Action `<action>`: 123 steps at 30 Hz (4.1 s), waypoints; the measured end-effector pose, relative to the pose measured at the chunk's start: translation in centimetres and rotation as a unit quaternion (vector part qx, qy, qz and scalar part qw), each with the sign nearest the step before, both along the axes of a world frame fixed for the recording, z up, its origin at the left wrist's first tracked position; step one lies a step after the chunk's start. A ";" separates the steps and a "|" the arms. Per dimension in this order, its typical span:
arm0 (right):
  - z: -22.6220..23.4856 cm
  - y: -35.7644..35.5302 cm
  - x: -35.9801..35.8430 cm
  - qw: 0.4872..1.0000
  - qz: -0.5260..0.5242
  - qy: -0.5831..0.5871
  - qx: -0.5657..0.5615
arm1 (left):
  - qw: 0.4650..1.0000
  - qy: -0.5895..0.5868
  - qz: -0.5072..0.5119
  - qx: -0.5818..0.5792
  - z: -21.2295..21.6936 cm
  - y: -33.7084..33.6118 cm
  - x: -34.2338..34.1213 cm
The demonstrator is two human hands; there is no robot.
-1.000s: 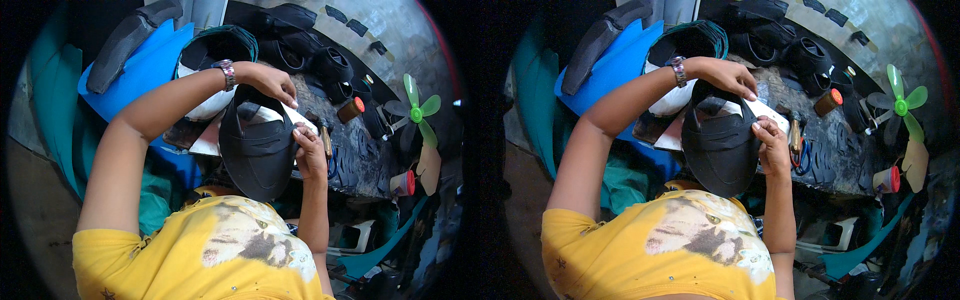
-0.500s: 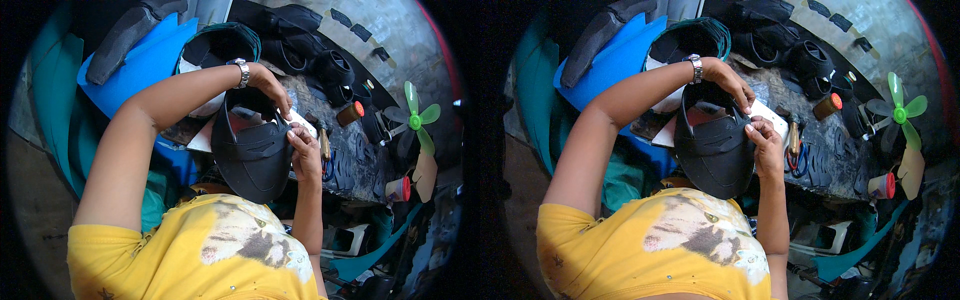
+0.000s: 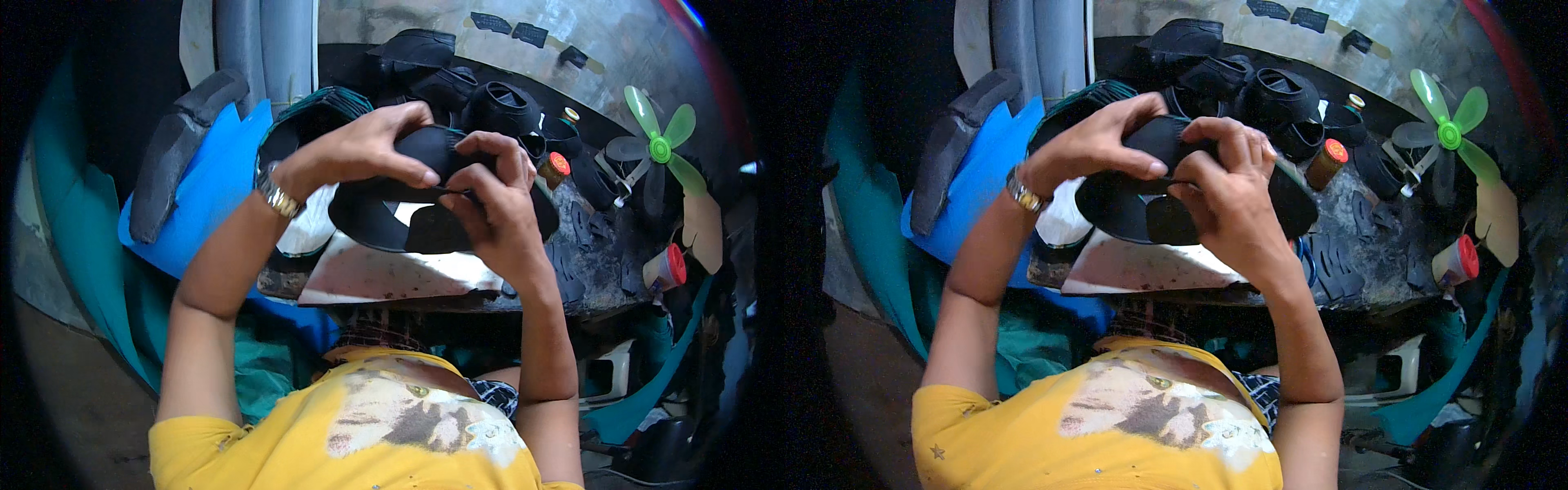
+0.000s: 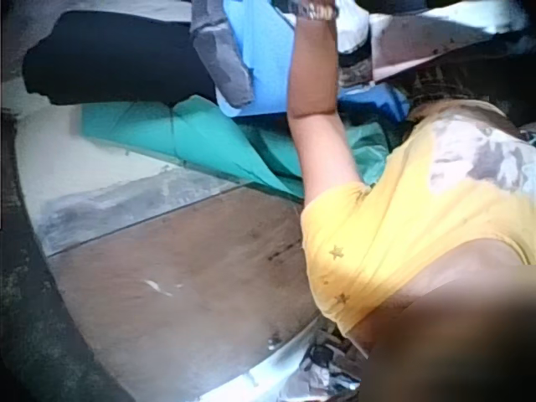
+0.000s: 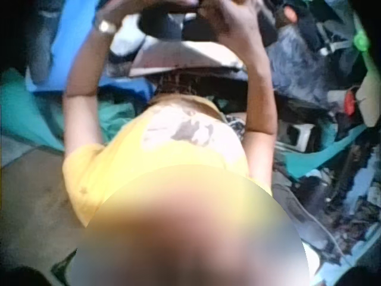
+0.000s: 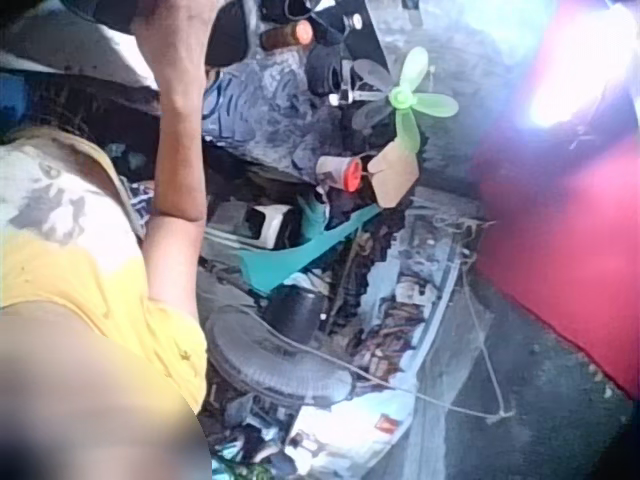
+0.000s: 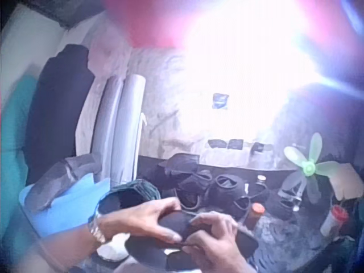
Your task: The person trims excess material from a black slipper using scissors, then presses and smooths the strap area with fingers. They pick up a hammer and tap the slipper, then place it aside and handle several other slippers, stacking them on the table. The person repeats trimming and pressing on another slipper.
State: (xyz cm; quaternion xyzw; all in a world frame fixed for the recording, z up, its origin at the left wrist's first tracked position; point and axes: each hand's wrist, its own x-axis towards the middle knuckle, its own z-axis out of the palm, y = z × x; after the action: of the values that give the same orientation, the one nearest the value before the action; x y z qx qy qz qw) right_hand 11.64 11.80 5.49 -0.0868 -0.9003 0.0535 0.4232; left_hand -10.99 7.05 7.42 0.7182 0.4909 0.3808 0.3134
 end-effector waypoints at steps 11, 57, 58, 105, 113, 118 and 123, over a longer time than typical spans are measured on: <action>-7.9 -0.1 -2.6 0.993 0.020 0.011 -0.114 | 0.968 -0.197 0.051 -0.146 -7.2 -4.7 -0.1; -10.1 2.1 -7.3 0.805 0.189 0.064 -0.558 | 0.986 0.088 0.142 0.000 -8.7 -5.1 -1.3; -10.1 1.8 -7.4 0.815 0.195 0.066 -0.542 | 0.991 0.043 0.129 -0.005 -8.4 -5.2 -1.5; -12.9 0.7 1.4 0.609 0.293 0.232 -0.699 | 0.843 -0.530 0.054 -0.072 -15.9 -8.7 0.2; -13.1 0.8 2.0 0.622 0.279 0.215 -0.699 | 0.856 -0.506 0.049 -0.093 -15.5 -9.1 0.1; -13.4 0.9 2.0 0.626 0.291 0.218 -0.690 | 0.853 -0.511 0.064 -0.089 -15.5 -9.1 0.6; -13.5 0.8 2.3 0.632 0.302 0.223 -0.678 | 0.843 -0.528 0.052 -0.091 -15.9 -9.2 1.0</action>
State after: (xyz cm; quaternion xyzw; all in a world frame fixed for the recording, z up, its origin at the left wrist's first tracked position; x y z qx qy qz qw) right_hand 13.89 12.57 -7.99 -0.0584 -0.4647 0.7912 0.3933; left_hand -9.96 -2.12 -8.51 0.3499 0.3199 0.6715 0.5694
